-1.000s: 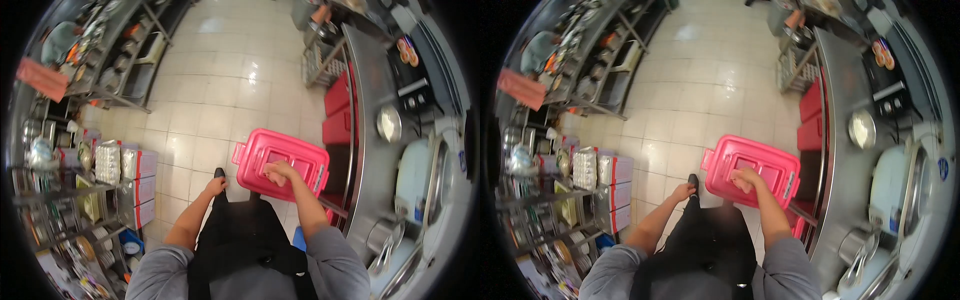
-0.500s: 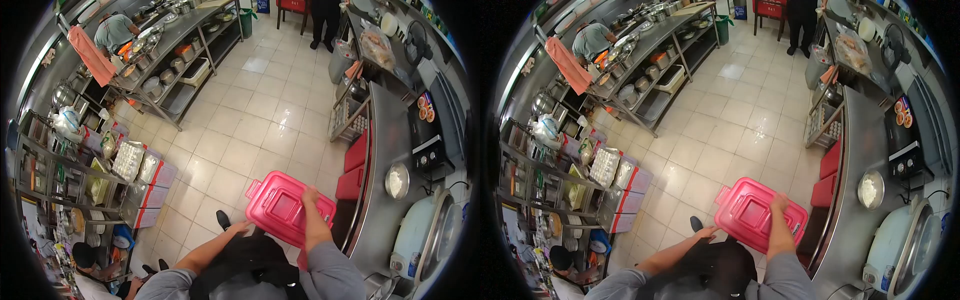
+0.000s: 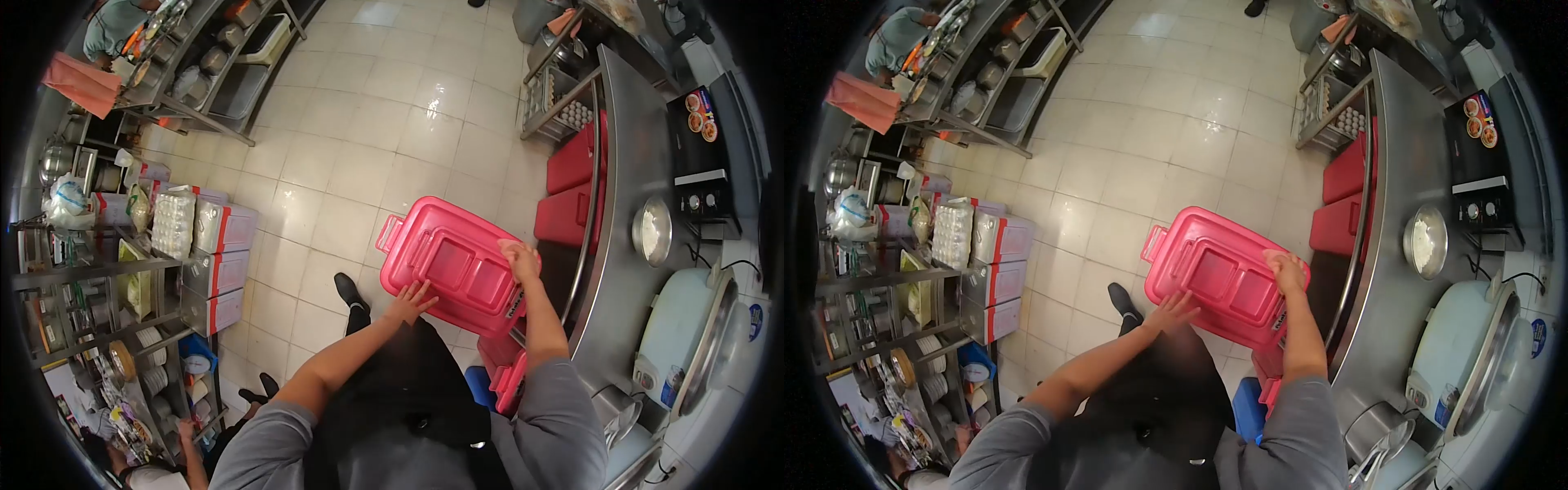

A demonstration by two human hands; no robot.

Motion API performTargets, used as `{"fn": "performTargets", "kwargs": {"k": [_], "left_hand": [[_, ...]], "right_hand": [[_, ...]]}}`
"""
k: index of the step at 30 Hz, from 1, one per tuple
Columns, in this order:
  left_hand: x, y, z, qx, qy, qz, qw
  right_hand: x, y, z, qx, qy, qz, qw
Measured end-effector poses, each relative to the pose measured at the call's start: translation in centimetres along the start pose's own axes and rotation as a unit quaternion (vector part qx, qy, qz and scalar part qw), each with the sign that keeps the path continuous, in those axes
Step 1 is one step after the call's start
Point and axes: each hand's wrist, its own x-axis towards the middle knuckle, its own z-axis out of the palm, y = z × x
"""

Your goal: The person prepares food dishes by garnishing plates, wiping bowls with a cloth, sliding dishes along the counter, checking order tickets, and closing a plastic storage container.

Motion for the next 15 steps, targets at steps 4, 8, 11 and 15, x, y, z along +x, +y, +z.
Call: {"fn": "performTargets", "kwargs": {"k": [4, 8, 11, 15], "left_hand": [[-0.2, 0.6, -2.1, 0.007, -0.054, -0.04, 0.998], [0.1, 0.5, -3.0, -0.003, -0.07, -0.074, 0.995], [-0.1, 1.1, -4.5, -0.015, -0.09, -0.098, 0.991], [0.3, 0.7, -2.4, 0.02, -0.097, -0.094, 0.991]], "right_hand": [[2.2, -1.1, 3.2, -0.009, 0.018, 0.004, 1.0], [6.9, -14.4, 8.0, 0.083, -0.007, -0.123, 0.989], [10.4, -24.4, 13.5, 0.156, -0.125, -0.38, 0.903], [7.5, -30.9, 10.2, -0.069, -0.029, -0.356, 0.932]]}}
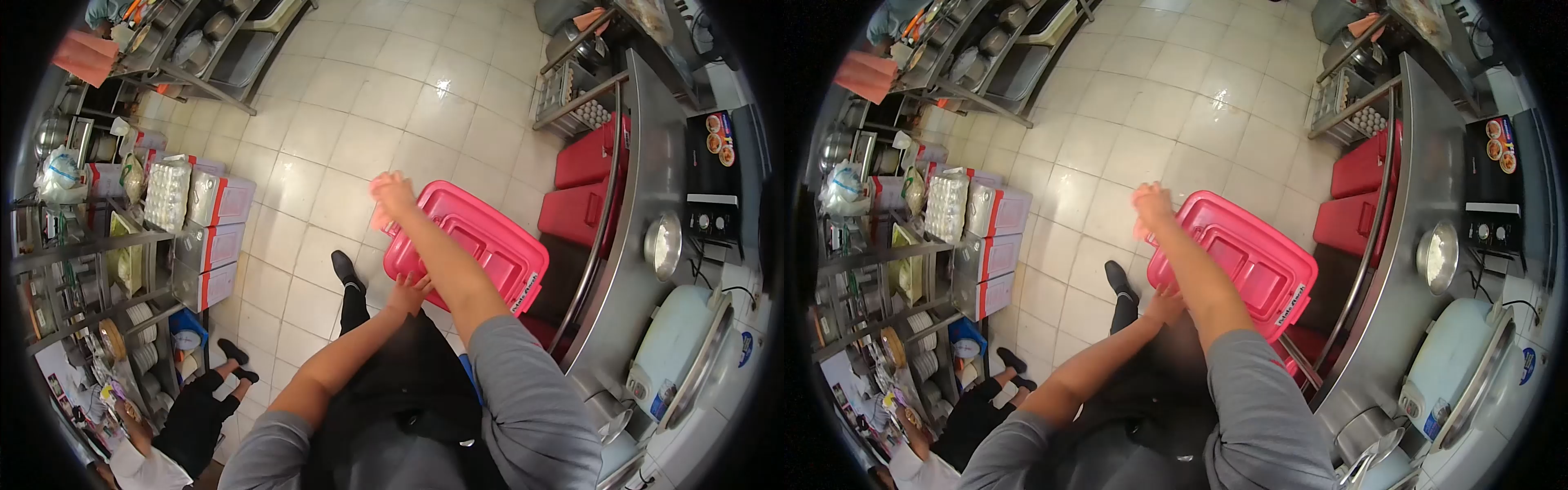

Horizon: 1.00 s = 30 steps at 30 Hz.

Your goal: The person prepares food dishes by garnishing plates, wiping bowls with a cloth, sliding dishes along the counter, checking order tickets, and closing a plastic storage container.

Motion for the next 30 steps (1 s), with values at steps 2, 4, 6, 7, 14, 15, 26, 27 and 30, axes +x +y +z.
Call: {"fn": "performTargets", "kwargs": {"k": [2, 4, 6, 7, 14, 15, 26, 27, 30], "left_hand": [[-0.3, 0.2, -0.7, -0.017, 0.009, -0.009, 1.0], [-0.3, 0.4, 0.1, 0.009, 0.076, -0.012, 0.997], [-0.9, 1.1, -0.4, -0.005, 0.067, -0.018, 0.998], [-0.9, 0.6, -1.0, -0.002, 0.059, -0.023, 0.998], [-0.3, 0.5, 1.0, 0.02, 0.102, -0.006, 0.995], [-0.6, 0.7, 0.8, 0.014, 0.112, -0.011, 0.994], [-0.9, 1.4, 1.4, 0.04, 0.162, -0.036, 0.985], [-0.9, 1.4, 1.2, 0.008, 0.129, -0.032, 0.991], [-1.2, 1.8, 0.2, -0.029, 0.082, -0.035, 0.996]], "right_hand": [[-1.8, 2.9, -2.0, -0.078, -0.064, 0.072, 0.992], [-6.1, 10.0, -1.5, 0.077, 0.044, 0.107, 0.99], [-10.3, 14.4, -2.3, 0.213, 0.046, 0.167, 0.962], [-13.0, 16.9, -2.4, 0.172, 0.053, 0.206, 0.962], [-10.5, 13.6, -2.2, 0.107, 0.078, 0.288, 0.949], [-8.6, 11.5, -2.4, 0.111, 0.085, 0.257, 0.956], [-7.2, 16.2, 0.1, 0.128, 0.041, 0.283, 0.95], [-7.4, 15.9, 0.6, 0.123, 0.038, 0.284, 0.95], [-6.1, 11.2, 1.2, 0.048, 0.108, 0.138, 0.983]]}}
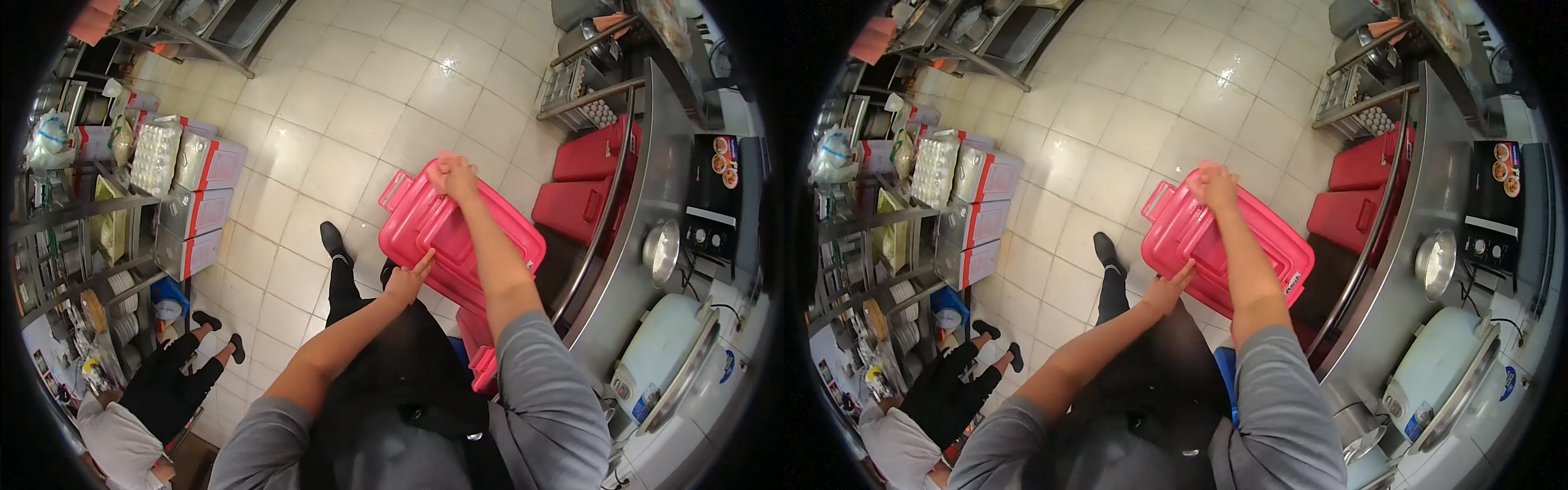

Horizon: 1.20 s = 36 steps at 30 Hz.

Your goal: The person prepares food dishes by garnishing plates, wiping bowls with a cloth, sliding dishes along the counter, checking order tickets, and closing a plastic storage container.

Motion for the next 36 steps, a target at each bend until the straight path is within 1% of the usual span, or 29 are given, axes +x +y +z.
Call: {"fn": "performTargets", "kwargs": {"k": [1, 3, 5, 6, 7, 8, 10, 11, 12, 13, 14, 15, 16, 18, 19, 21, 22, 24, 25, 26, 27, 29, 30, 32, 33, 34, 36], "left_hand": [[-0.1, 0.0, -0.2, -0.001, -0.015, -0.007, 1.0], [0.1, 0.1, 0.1, 0.0, -0.019, -0.014, 1.0], [0.2, 0.1, 1.3, 0.005, -0.023, -0.018, 1.0], [0.6, -0.2, 2.5, 0.017, -0.008, -0.014, 1.0], [0.5, -0.3, 2.6, 0.029, 0.007, -0.01, 1.0], [0.3, -0.4, 2.7, 0.029, 0.005, -0.01, 1.0], [0.0, -0.3, 0.8, 0.065, 0.022, -0.005, 0.998], [0.0, -0.2, 0.6, 0.06, 0.021, -0.006, 0.998], [-0.1, -0.2, 0.6, 0.04, 0.012, -0.004, 0.999], [-0.1, -0.3, 0.3, 0.023, 0.003, -0.003, 1.0], [-0.2, -0.1, -0.5, 0.004, -0.01, -0.004, 1.0], [-0.2, 0.1, -0.3, 0.005, -0.01, -0.005, 1.0], [0.0, 0.2, 0.2, 0.008, 0.005, -0.012, 1.0], [-0.1, 0.2, 0.6, 0.009, 0.019, -0.02, 1.0], [0.0, 0.1, 0.5, 0.023, 0.01, -0.02, 0.999], [-0.1, 0.2, 0.6, 0.035, -0.001, -0.022, 0.999], [-0.2, 0.2, 0.6, 0.058, 0.004, -0.022, 0.998], [-0.1, 0.2, 0.4, 0.079, 0.015, -0.024, 0.996], [-0.1, 0.2, 0.3, 0.087, 0.018, -0.026, 0.996], [-0.1, 0.2, 0.2, 0.094, 0.021, -0.029, 0.995], [0.0, 0.2, 0.4, 0.092, 0.022, -0.033, 0.995], [0.1, -0.5, 1.0, 0.058, 0.051, -0.008, 0.997], [0.3, -0.6, 0.9, 0.054, 0.054, -0.009, 0.997], [0.2, -0.2, 1.1, 0.07, 0.021, -0.026, 0.997], [0.2, -0.3, 1.2, 0.071, 0.021, -0.025, 0.997], [0.3, -0.3, 1.5, 0.066, 0.02, -0.025, 0.997], [0.4, -0.1, 1.5, 0.06, 0.019, -0.025, 0.998]], "right_hand": [[-0.7, -2.7, -1.0, 0.003, -0.014, -0.061, 0.998], [-2.4, -7.1, -0.2, -0.101, -0.164, -0.143, 0.971], [-7.2, -8.4, 4.8, -0.077, -0.079, -0.267, 0.957], [-7.7, -9.5, 4.7, 0.054, -0.252, -0.214, 0.942], [-7.9, -10.5, 4.0, 0.183, -0.414, -0.152, 0.879], [-7.7, -10.8, 2.9, 0.184, -0.414, -0.153, 0.878], [-5.9, -10.3, -1.1, 0.31, -0.457, -0.134, 0.823], [-4.5, -9.3, -2.8, 0.23, -0.431, -0.071, 0.869], [-2.8, -8.5, -5.0, 0.147, -0.399, -0.009, 0.905], [-1.5, -7.4, -6.9, 0.027, -0.378, -0.076, 0.922], [-0.2, -6.3, -8.8, -0.096, -0.347, -0.137, 0.923], [0.7, -3.6, -7.4, -0.057, -0.297, -0.06, 0.951], [0.6, -2.7, -6.8, -0.057, -0.297, -0.061, 0.951], [0.4, -2.0, -6.4, -0.133, -0.336, -0.025, 0.932], [0.8, -2.1, -6.5, -0.136, -0.336, -0.028, 0.932], [1.3, -2.1, -6.4, -0.216, -0.38, -0.07, 0.897], [1.1, -2.0, -6.1, -0.216, -0.38, -0.07, 0.897], [0.6, -1.6, -5.9, -0.207, -0.305, -0.087, 0.926], [1.0, -1.4, -6.0, -0.211, -0.304, -0.09, 0.925], [1.5, -1.1, -6.0, -0.344, -0.318, -0.052, 0.882], [1.7, -0.9, -6.1, -0.468, -0.326, -0.013, 0.821], [1.2, -1.5, -10.9, -0.48, -0.303, 0.017, 0.823], [1.4, -0.9, -11.6, -0.484, -0.302, 0.015, 0.821], [1.0, 0.3, -12.4, -0.377, -0.17, 0.001, 0.911], [1.0, 0.8, -11.8, -0.252, -0.22, -0.001, 0.942], [1.0, 1.4, -10.6, -0.123, -0.265, -0.004, 0.956], [-2.6, 0.2, -6.7, -0.029, -0.294, -0.075, 0.952]]}}
